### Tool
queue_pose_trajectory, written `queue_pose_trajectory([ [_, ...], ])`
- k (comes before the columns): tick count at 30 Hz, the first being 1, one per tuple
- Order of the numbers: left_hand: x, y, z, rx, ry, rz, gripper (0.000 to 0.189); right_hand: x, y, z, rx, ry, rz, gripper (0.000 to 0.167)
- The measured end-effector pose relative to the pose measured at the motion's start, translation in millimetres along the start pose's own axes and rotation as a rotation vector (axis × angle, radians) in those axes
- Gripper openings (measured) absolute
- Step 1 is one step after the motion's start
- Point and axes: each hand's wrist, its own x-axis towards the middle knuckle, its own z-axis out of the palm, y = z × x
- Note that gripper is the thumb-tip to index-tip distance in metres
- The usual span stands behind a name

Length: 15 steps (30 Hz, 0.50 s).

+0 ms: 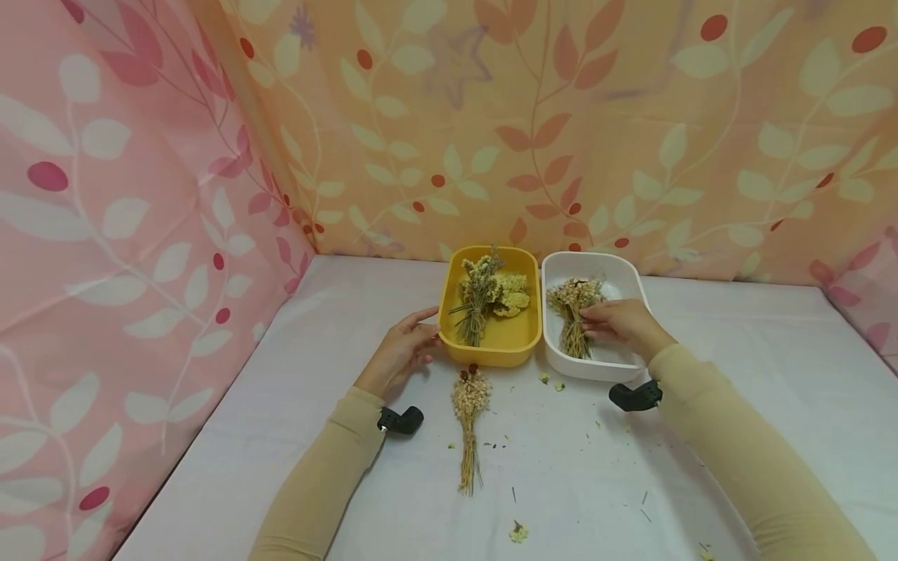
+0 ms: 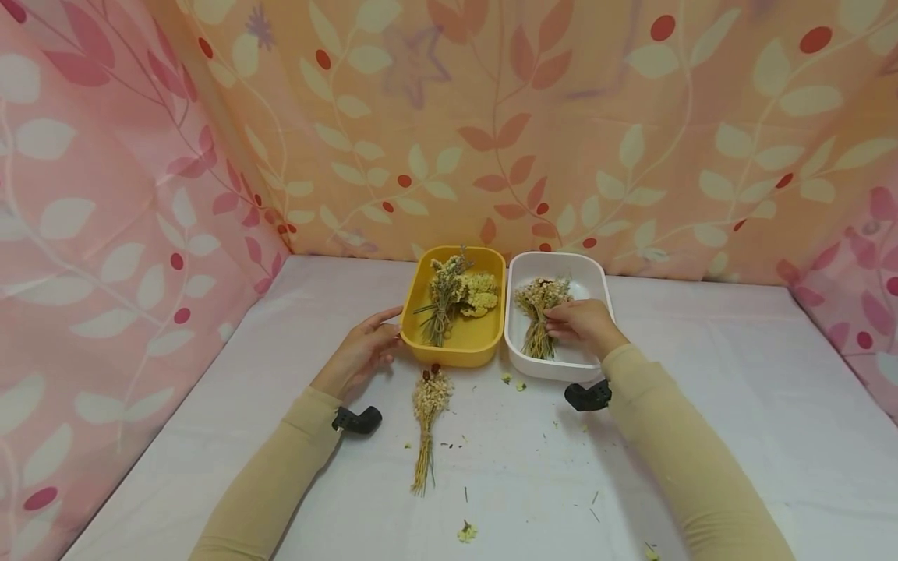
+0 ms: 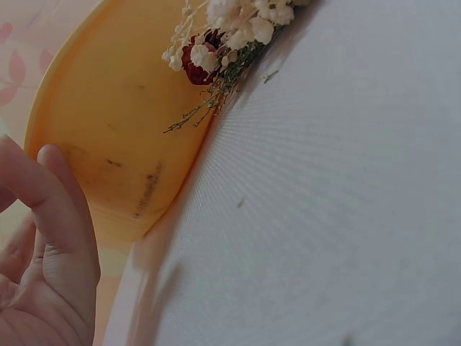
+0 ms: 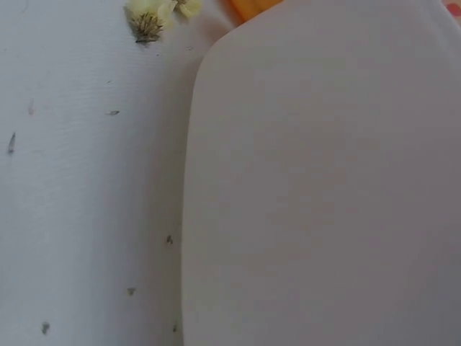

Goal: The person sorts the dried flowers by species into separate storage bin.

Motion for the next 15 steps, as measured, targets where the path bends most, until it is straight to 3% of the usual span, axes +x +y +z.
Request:
queue_pose_trajectory([
  [5, 0.6, -1.0, -0.9, -0.001, -0.01, 0.006, 0.049, -1.0, 2, 1, -0.037, 0.01, -0.008, 0.031],
  [9, 0.3, -0.2, -1.4, -0.008, -0.015, 0.004, 0.049, -4.4, 5, 2, -0.154, 0.035, -0.044, 0.047],
  [15, 0.5, -0.8, -1.4, 0.005, -0.011, -0.002, 0.047, -17.8, 7, 7, -0.372, 0.134, -0.103, 0.045],
])
